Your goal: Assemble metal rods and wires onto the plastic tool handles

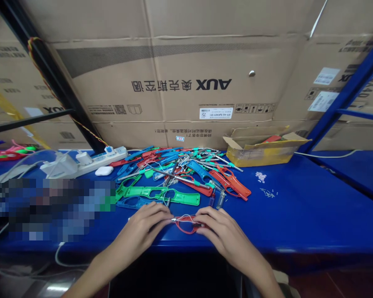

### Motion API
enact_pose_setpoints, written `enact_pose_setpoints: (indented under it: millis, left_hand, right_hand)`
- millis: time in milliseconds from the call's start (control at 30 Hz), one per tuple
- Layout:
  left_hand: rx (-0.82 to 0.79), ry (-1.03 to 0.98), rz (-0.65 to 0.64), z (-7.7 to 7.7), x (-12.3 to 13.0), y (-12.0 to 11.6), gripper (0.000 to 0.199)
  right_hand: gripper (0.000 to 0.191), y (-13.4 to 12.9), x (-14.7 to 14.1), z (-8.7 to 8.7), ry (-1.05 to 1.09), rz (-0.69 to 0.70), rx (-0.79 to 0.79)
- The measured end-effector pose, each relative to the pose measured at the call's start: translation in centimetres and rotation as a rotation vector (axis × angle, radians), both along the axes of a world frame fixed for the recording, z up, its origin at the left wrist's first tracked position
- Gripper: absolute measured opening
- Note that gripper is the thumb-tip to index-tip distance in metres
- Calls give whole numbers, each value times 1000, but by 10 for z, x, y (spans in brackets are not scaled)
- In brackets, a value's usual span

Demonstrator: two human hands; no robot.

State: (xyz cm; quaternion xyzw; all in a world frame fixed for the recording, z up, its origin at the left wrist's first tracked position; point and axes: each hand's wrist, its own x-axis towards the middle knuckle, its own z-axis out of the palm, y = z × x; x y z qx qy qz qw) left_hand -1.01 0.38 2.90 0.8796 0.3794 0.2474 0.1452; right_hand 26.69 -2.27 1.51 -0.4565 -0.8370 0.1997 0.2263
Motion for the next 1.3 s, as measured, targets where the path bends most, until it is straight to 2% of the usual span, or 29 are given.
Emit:
enact_pose_setpoints:
  millis: [267, 600, 800, 933, 1067, 1300]
  left_hand:
    - [61, 221, 30, 9, 0, -2, 20]
    - [205, 312, 48, 0, 6, -1, 17]
    - [184, 239, 39, -5, 3, 0, 18]
    - [135, 129, -36, -9, -1, 1, 28]
    - [65, 89, -120, -6, -1, 0, 38]
    - [-8, -121, -84, -6, 21, 8, 21]
  right_hand:
    - [26, 0, 0, -1, -28, 9, 22]
    - [23, 1, 0, -4, -49, 22, 49]
    - [25, -1, 1, -4, -59, 11, 82]
    - [29, -4, 1, -5, -68, 25, 109]
    - [28, -4, 1, -6, -75, 35, 134]
    - [26, -2, 0, -5, -63, 47, 137]
